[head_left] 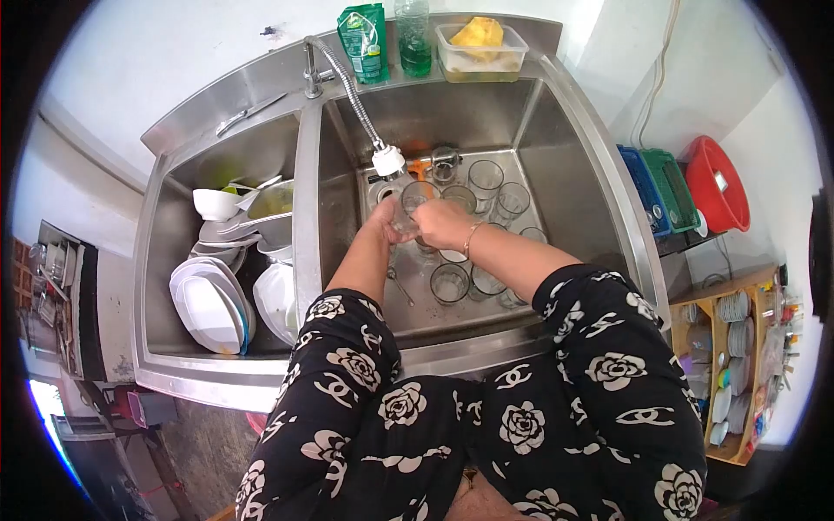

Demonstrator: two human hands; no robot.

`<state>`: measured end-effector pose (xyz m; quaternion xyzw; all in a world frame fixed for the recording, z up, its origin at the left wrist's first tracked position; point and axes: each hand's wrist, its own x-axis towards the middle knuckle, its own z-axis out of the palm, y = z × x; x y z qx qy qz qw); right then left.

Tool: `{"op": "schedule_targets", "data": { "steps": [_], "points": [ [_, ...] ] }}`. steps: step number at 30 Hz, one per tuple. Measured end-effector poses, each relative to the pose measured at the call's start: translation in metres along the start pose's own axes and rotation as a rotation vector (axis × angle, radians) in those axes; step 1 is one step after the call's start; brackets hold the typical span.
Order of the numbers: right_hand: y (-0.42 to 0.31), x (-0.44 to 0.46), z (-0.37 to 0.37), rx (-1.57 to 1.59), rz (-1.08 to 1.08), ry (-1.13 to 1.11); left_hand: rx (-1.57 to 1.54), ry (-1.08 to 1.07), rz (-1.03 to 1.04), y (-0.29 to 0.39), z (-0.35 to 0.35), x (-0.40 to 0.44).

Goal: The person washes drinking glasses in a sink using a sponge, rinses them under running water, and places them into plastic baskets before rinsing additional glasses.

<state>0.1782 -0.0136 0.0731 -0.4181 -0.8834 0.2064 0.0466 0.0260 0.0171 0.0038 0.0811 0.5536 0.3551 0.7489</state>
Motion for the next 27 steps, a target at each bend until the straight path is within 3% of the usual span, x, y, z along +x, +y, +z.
{"op": "schedule_targets", "data": {
  "steps": [3,6,7,12,20,22,27],
  "points": [
    [-0.002,-0.003,-0.013,0.077,-0.026,0.081,0.225,-0.047,-0.069,0.003,0.004,-0.015],
    [0.027,0.004,-0.018,0.145,-0.138,0.143,0.421,-0.223,-0.098,0.006,0.007,-0.022],
    [0.022,-0.003,-0.038,0.486,0.056,-0.013,0.456,-0.28,-0.068,0.007,0.008,-0.016],
    [0.037,-0.021,-0.054,0.927,0.254,-0.112,0.546,-0.581,0.059,0.011,0.028,-0.042],
    [0.041,-0.036,-0.06,1.2,0.464,-0.175,0.403,-0.438,0.093,-0.007,0.07,-0.083],
    [0.04,-0.038,-0.062,1.203,0.501,-0.147,0.379,-0.5,0.139,-0.01,0.069,-0.077],
    [0.047,-0.034,-0.054,1.194,0.545,-0.049,0.268,-0.369,0.129,-0.012,0.082,-0.092]
  ]
}}
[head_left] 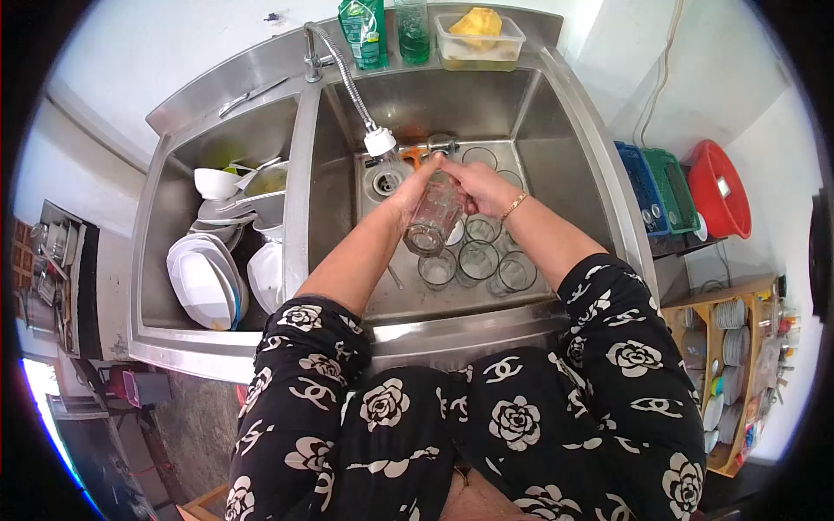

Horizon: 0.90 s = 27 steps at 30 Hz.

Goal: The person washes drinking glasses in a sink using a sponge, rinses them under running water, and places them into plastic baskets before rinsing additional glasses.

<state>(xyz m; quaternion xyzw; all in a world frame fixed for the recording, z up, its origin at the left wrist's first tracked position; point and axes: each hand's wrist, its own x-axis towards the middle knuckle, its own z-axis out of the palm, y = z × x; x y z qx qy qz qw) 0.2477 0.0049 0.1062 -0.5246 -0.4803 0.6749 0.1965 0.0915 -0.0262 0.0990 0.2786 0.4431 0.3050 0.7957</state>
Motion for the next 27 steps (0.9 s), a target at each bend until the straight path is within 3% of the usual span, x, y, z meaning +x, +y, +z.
{"op": "schedule_targets", "data": {
  "steps": [2,5,9,11,13,16,19,23,24,27],
  "points": [
    [0.0,0.0,0.007,-0.125,-0.071,0.103,-0.003,0.016,0.025,-0.003,0.004,-0.003],
    [0.012,0.013,0.006,-0.359,-0.343,0.242,-0.048,0.043,0.057,0.0,0.018,-0.019],
    [0.008,-0.01,0.004,-0.607,-0.606,0.276,-0.086,0.067,0.163,0.006,0.035,-0.038],
    [0.007,-0.02,0.003,-0.593,-0.648,0.276,-0.181,0.113,0.248,0.006,0.038,-0.04],
    [-0.008,-0.058,0.017,-0.394,-0.462,0.147,-0.34,0.178,0.328,0.0,0.032,-0.031],
    [-0.007,-0.093,0.026,-0.622,-0.566,0.104,-0.392,0.341,0.282,-0.011,0.009,-0.008],
    [-0.008,-0.116,0.034,-0.83,-0.678,0.221,-0.497,0.303,0.289,-0.015,0.012,-0.004],
    [-0.001,-0.117,0.032,-0.837,-0.705,0.377,-0.422,0.278,0.242,-0.016,0.019,-0.006],
    [0.002,-0.116,0.029,-0.837,-0.703,0.4,-0.363,0.157,0.213,-0.016,0.016,-0.008],
    [0.009,-0.102,0.015,-0.834,-0.808,0.403,-0.186,0.187,0.07,-0.015,0.019,-0.022]
  ]
}}
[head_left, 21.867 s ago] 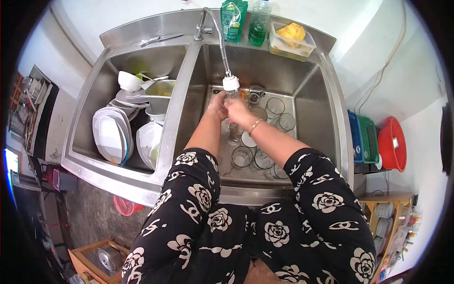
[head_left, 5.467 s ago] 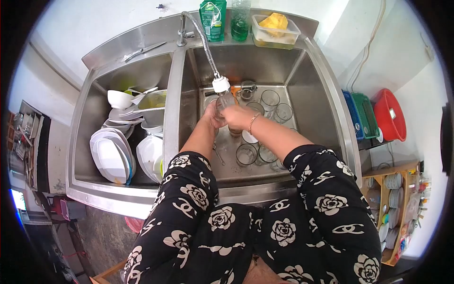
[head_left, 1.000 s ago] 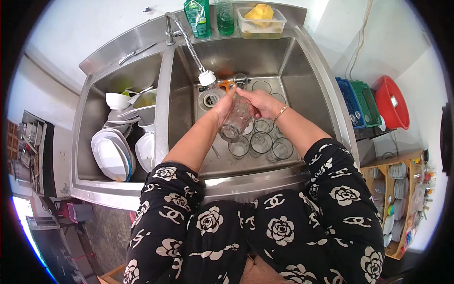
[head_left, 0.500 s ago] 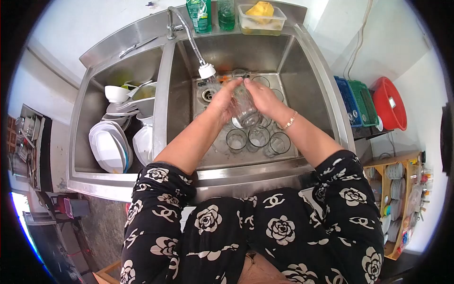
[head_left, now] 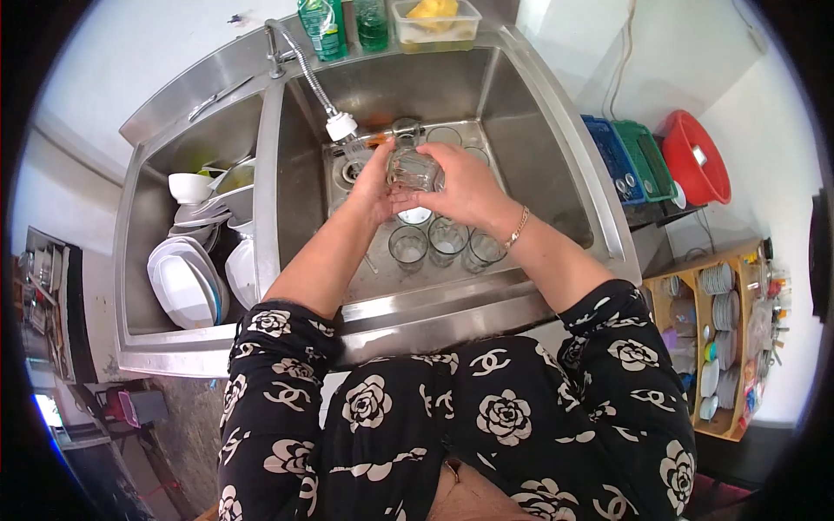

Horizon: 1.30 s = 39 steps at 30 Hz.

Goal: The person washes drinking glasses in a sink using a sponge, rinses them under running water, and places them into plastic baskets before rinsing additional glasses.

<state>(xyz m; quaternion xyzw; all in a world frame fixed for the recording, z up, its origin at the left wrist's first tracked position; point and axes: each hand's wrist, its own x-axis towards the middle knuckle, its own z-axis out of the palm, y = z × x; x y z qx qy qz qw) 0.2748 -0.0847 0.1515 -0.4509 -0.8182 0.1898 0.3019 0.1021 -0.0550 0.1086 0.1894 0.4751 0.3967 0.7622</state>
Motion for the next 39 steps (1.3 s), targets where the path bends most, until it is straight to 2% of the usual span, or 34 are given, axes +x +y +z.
{"op": "schedule_targets", "data": {
  "steps": [1,4,8,9,12,15,18,21,30,33,38,39],
  "points": [
    [0.003,0.002,-0.004,0.024,0.018,-0.012,0.013,0.074,-0.087,-0.001,0.001,0.0],
    [0.002,0.007,-0.022,0.08,0.073,-0.072,0.125,-0.065,-0.07,0.002,0.001,-0.008],
    [0.001,0.01,-0.039,0.105,0.127,-0.159,0.102,-0.181,0.027,0.002,0.004,-0.006],
    [0.001,0.011,-0.039,0.112,0.133,-0.168,0.081,-0.137,0.046,0.0,0.009,-0.009],
    [0.008,0.01,-0.024,0.164,0.072,0.031,0.025,-0.177,0.067,-0.006,0.001,0.009],
    [-0.004,0.008,-0.026,0.239,0.233,0.08,0.018,-0.144,0.017,-0.011,0.004,0.006],
    [-0.004,0.007,-0.019,0.103,0.104,0.232,-0.036,-0.152,0.021,-0.015,0.005,0.011],
    [0.004,0.005,-0.013,-0.022,0.022,0.238,0.016,-0.165,0.057,-0.016,0.005,0.01],
    [0.004,0.003,-0.018,-0.017,0.093,0.138,0.024,-0.142,0.014,-0.024,-0.003,0.022],
    [0.009,0.002,-0.018,-0.036,0.024,0.153,0.048,-0.142,0.036,-0.025,0.003,0.015],
    [0.006,0.002,-0.022,-0.04,0.128,0.038,0.109,-0.126,0.016,-0.021,0.006,0.01],
    [0.006,0.003,-0.022,-0.035,0.133,0.029,0.091,-0.106,-0.039,-0.021,-0.001,0.016]
  ]
}}
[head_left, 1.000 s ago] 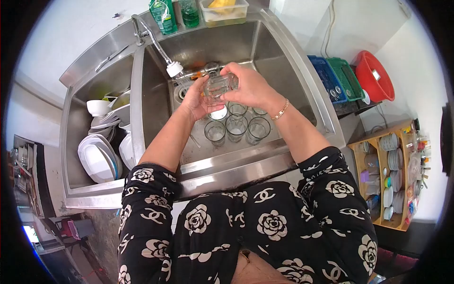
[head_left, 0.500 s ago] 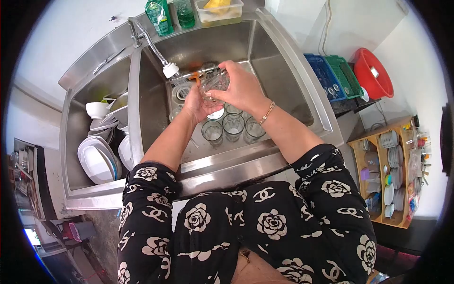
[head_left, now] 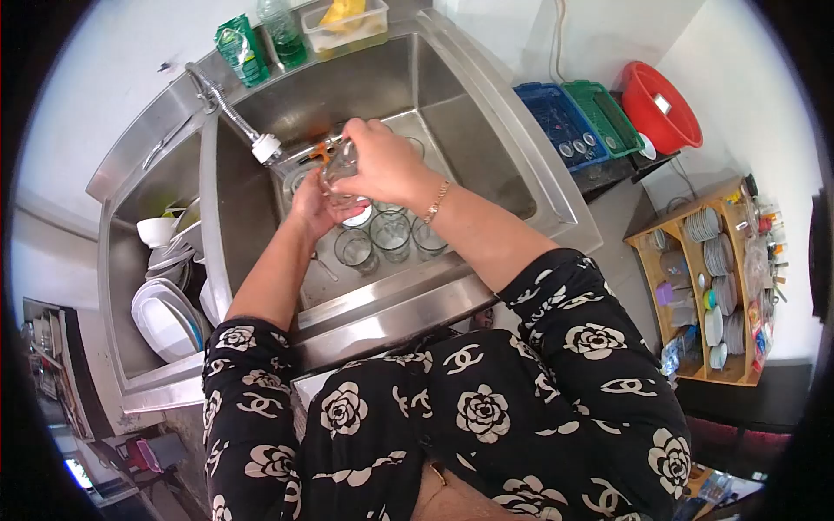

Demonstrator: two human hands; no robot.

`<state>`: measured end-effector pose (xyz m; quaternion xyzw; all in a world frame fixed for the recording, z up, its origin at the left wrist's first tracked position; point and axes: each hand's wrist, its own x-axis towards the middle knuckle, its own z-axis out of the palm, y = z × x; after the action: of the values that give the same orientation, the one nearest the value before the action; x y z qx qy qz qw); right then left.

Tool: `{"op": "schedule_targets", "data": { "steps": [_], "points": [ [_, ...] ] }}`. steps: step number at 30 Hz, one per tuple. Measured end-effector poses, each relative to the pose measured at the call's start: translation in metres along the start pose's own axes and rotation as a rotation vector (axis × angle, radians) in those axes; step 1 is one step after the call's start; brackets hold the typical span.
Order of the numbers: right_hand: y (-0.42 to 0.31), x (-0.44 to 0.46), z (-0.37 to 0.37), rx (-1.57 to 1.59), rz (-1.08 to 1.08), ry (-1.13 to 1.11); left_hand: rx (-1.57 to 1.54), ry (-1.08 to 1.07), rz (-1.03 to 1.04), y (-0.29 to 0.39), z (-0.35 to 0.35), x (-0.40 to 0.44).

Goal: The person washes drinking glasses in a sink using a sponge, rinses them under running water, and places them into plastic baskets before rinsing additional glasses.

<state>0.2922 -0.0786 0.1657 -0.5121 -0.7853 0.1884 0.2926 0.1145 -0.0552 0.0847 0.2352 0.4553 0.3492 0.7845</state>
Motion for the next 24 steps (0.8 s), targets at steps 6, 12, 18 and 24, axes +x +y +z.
{"op": "schedule_targets", "data": {
  "steps": [6,12,18,24],
  "points": [
    [-0.014,-0.004,-0.026,0.021,-0.06,-0.008,0.027,0.066,0.065,0.009,0.02,-0.018],
    [0.004,-0.026,-0.062,0.004,-0.209,0.009,0.037,0.07,0.145,0.002,0.065,-0.024],
    [0.042,-0.061,-0.107,0.117,-0.225,0.024,0.062,0.13,0.204,-0.012,0.124,-0.03],
    [0.075,-0.084,-0.132,0.131,-0.257,0.009,0.138,0.204,0.244,-0.041,0.147,-0.011]
  ]
}}
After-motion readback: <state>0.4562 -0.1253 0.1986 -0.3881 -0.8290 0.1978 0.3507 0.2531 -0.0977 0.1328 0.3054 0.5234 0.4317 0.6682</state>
